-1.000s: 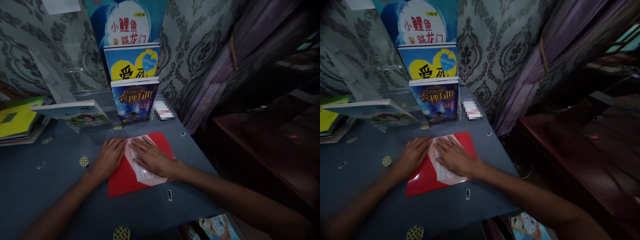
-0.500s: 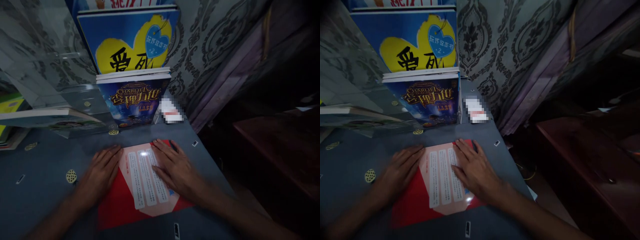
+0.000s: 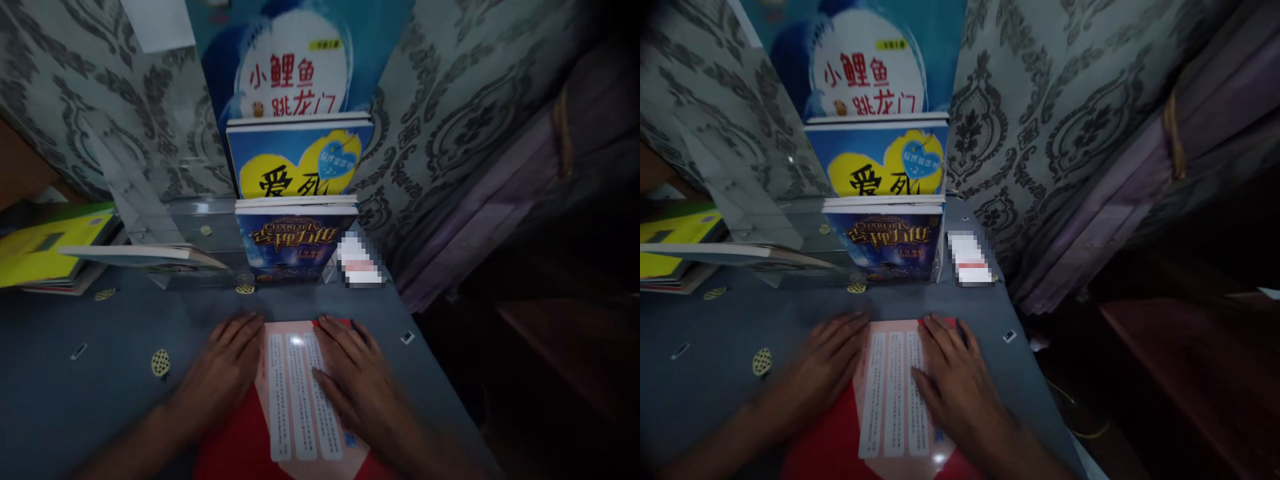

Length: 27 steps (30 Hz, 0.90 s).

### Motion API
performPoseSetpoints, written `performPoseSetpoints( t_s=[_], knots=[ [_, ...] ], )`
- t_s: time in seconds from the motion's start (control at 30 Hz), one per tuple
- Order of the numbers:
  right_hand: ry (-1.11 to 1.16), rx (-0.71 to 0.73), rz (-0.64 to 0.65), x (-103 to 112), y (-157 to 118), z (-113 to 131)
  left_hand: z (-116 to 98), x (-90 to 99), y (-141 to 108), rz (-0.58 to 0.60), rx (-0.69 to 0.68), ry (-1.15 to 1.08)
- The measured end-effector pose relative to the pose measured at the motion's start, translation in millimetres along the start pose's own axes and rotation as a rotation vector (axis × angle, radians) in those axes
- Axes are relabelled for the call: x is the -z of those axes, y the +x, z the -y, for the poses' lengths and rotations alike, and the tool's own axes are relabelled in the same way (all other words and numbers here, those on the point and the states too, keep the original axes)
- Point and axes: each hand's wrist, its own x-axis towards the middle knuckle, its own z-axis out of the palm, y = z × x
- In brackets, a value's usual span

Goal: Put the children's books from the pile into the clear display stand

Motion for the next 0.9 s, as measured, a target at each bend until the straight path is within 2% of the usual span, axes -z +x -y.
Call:
performPoseSetpoints(
  t_s=[0.23,0.37,0.57,0.7,0.8,0.9],
  knots=[
    [-0.136,0.045,-0.078,-8.7,0.6,0.1,-30.9,-4.7,27.8,0.058,-0.13,-0.046],
    [-0.201,0.12,-0.157,-16.5,0.2,-6.9,-32.1,-0.5,31.3,0.111,-0.138,-0.065],
    [-0.236,0.181,-0.22,-28.2,4.3,-18.0,-10.6,9.5,14.6,0.144,-0.079,-0.061],
    [-0.264,0.214,-0.211,-23.4,11.1,-15.7,12.5,21.8,-1.1,0.178,-0.046,-0.093],
    [-0.282,0.195,-0.17,-10.9,17.7,-5.9,32.7,25.6,-17.1,0.169,0.008,-0.18],
    [-0.259,0.139,-0.044,2.3,24.9,8.3,51.2,18.5,-32.5,0.062,0.058,-0.387]
  ],
)
